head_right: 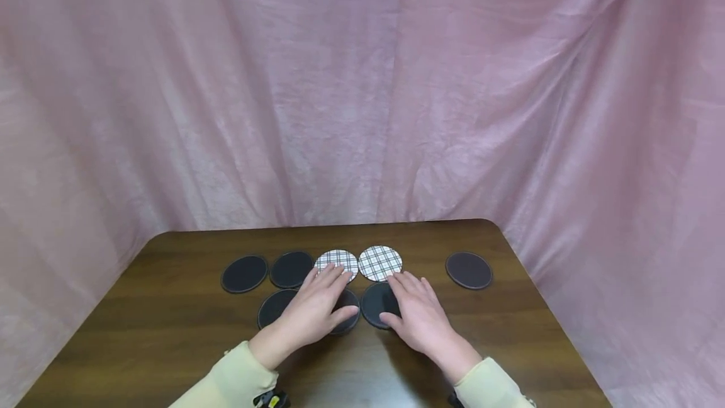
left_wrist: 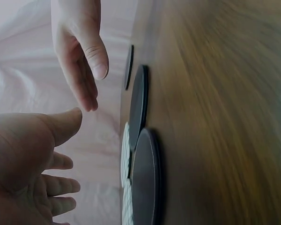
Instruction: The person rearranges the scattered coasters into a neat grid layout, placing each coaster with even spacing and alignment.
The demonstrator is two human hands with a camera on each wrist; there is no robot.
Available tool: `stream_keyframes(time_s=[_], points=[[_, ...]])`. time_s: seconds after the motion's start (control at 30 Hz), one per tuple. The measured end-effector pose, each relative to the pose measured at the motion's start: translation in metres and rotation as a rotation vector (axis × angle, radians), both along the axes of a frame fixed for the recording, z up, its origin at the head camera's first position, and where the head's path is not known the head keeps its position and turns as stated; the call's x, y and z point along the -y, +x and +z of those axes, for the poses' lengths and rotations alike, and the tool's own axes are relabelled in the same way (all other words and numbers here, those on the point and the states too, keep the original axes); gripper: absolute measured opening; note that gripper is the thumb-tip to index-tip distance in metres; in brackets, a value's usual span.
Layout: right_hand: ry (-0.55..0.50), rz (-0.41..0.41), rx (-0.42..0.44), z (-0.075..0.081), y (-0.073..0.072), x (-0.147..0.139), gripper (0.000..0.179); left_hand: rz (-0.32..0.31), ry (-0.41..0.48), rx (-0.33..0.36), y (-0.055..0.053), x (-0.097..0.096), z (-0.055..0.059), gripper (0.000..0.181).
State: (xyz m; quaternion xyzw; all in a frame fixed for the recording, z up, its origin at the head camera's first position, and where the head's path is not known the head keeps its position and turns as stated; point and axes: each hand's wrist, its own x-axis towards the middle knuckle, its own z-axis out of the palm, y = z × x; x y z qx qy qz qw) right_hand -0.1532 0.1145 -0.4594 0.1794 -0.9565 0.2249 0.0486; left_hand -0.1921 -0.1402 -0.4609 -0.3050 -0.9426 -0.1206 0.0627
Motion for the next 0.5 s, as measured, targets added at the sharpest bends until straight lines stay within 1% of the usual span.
stream_keyframes(time_s=[0.1,0.3,0.5], points=[[0.004,-0.021,0.012,0.000,0.001,-0.004,0.072,-0.018,-0.009,0.002,-0.001,-0.006,-0.001,0.070],[0.015,-0.047,-0.013,-0.003,0.002,-0.013,0.072,-0.045,-0.014,0.016,-0.001,-0.019,-0.001,0.070],[0.013,-0.060,-0.034,-0.009,0.005,-0.023,0.072,-0.051,-0.020,0.039,0.002,-0.032,-0.002,0.071]])
